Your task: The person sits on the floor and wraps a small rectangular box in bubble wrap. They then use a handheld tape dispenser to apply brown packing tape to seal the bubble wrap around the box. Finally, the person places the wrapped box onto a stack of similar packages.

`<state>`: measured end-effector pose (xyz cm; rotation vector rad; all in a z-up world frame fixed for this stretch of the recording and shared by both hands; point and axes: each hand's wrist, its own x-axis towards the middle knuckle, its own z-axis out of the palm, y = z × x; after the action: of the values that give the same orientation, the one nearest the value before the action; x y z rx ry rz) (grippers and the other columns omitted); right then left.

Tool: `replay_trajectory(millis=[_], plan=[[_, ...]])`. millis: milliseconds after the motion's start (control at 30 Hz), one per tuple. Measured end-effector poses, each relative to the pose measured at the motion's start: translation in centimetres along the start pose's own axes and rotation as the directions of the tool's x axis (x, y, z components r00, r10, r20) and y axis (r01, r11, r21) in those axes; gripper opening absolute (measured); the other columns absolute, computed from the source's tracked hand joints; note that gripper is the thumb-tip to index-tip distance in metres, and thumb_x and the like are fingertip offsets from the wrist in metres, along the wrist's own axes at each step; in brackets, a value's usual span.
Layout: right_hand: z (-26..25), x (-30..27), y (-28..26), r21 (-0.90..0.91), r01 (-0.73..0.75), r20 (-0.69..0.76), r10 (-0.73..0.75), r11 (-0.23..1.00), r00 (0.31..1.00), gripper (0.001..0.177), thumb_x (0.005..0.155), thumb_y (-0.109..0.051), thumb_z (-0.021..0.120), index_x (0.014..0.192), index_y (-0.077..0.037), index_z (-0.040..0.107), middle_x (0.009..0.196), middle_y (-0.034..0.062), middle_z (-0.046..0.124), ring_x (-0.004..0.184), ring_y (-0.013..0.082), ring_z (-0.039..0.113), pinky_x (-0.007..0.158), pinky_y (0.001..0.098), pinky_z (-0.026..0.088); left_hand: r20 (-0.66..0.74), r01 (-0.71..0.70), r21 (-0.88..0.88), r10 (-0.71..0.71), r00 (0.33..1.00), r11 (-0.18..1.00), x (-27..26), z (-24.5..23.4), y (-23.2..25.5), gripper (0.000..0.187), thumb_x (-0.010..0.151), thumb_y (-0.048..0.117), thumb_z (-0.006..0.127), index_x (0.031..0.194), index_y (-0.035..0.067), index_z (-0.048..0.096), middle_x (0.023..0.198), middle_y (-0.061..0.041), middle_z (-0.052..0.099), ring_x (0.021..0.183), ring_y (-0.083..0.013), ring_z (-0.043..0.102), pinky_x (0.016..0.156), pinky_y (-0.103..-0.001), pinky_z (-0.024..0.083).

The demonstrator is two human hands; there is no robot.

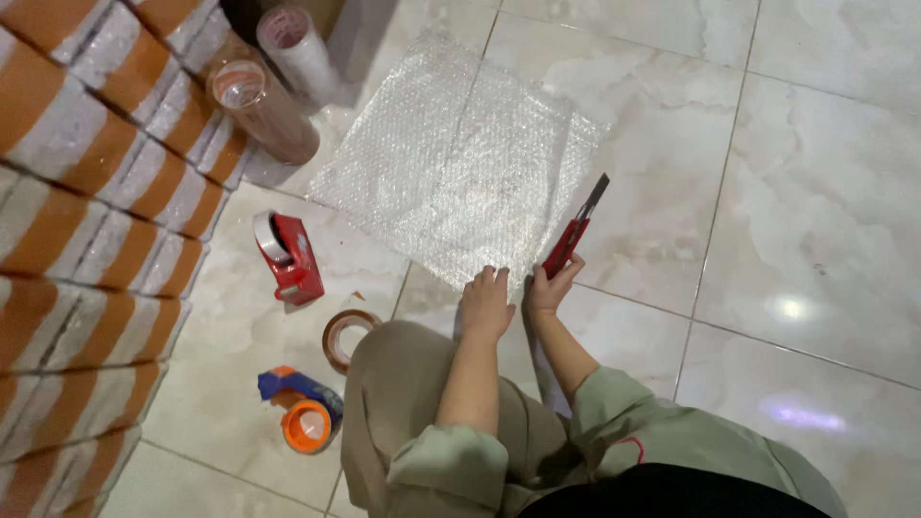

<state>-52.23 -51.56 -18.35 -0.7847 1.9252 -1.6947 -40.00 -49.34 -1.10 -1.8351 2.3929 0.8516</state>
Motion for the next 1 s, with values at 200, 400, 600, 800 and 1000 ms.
replay_trajectory(millis=[200, 400, 600, 800, 1000], plan=[[0.4, -0.7, -3.1, -0.106, -0.046, -0.026, 0.043, 0.993, 0.999, 0.064, 0.069, -0.026, 0.064, 0.126, -0.018, 0.038, 0.102, 0.0156, 0.065, 0.092, 0.0343, 0.062, 0.078, 0.0448, 0.045, 0.041, -0.010, 0.150, 0.004, 0.999, 0.989, 3.1, 2.5, -1.4, 0.067, 0.075, 0.020, 0.075, 0.132, 0.006, 0.042, 0.120, -0.015, 0.049, 0.119, -0.0301, 0.046, 0.094, -0.043, 0.043], [0.4, -1.0, -3.3, -0.134, -0.054, 0.020, 0.057, 0.989, 0.998, 0.065, 0.074, -0.030, 0.063, 0.129, -0.017, 0.032, 0.111, 0.0175, 0.063, 0.096, 0.0378, 0.061, 0.083, 0.0471, 0.044, -0.182, 0.144, -0.163, -0.173, 0.968, 0.976, 3.8, 2.8, -2.3, 0.015, 0.093, 0.018, 0.048, 0.092, 0.011, 0.062, 0.084, -0.005, 0.057, 0.085, -0.0257, 0.061, 0.072, -0.038, 0.052], [0.5, -1.5, -5.1, -0.294, -0.013, 0.113, 0.049, 0.956, 0.992, 0.063, 0.081, -0.032, 0.058, 0.133, -0.019, 0.025, 0.121, 0.0123, 0.061, 0.099, 0.0371, 0.062, 0.084, 0.0493, 0.045, -0.635, 0.161, -0.554, -0.539, 0.553, 0.817, 4.7, 2.7, -2.8, 0.014, 0.095, 0.011, 0.039, 0.096, 0.013, 0.053, 0.079, -0.009, 0.060, 0.078, -0.0297, 0.062, 0.074, -0.037, 0.049], [0.6, -1.4, -8.5, -0.527, 0.128, 0.304, 0.046, 0.840, 0.952, 0.056, 0.090, -0.032, 0.043, 0.140, -0.015, 0.022, 0.118, 0.0206, 0.058, 0.102, 0.0441, 0.059, 0.085, 0.0576, 0.045, -0.894, -0.102, -0.260, -0.199, 0.401, 0.960, 3.4, 0.8, -1.5, 0.016, 0.089, 0.018, 0.057, 0.103, 0.011, 0.057, 0.083, -0.004, 0.053, 0.077, -0.0271, 0.057, 0.072, -0.038, 0.045], [0.6, -2.5, -11.5, -0.590, 0.317, 0.321, -0.144, 0.742, 0.936, 0.054, 0.086, -0.024, 0.051, 0.139, -0.013, 0.042, 0.115, 0.0142, 0.043, 0.104, 0.0383, 0.054, 0.077, 0.0536, 0.052, -0.878, -0.134, 0.168, 0.210, 0.430, 0.977, 2.3, 2.1, -0.8, 0.016, 0.090, 0.020, 0.053, 0.094, 0.028, 0.066, 0.070, 0.004, 0.039, 0.063, -0.0164, 0.047, 0.066, -0.031, 0.042]])
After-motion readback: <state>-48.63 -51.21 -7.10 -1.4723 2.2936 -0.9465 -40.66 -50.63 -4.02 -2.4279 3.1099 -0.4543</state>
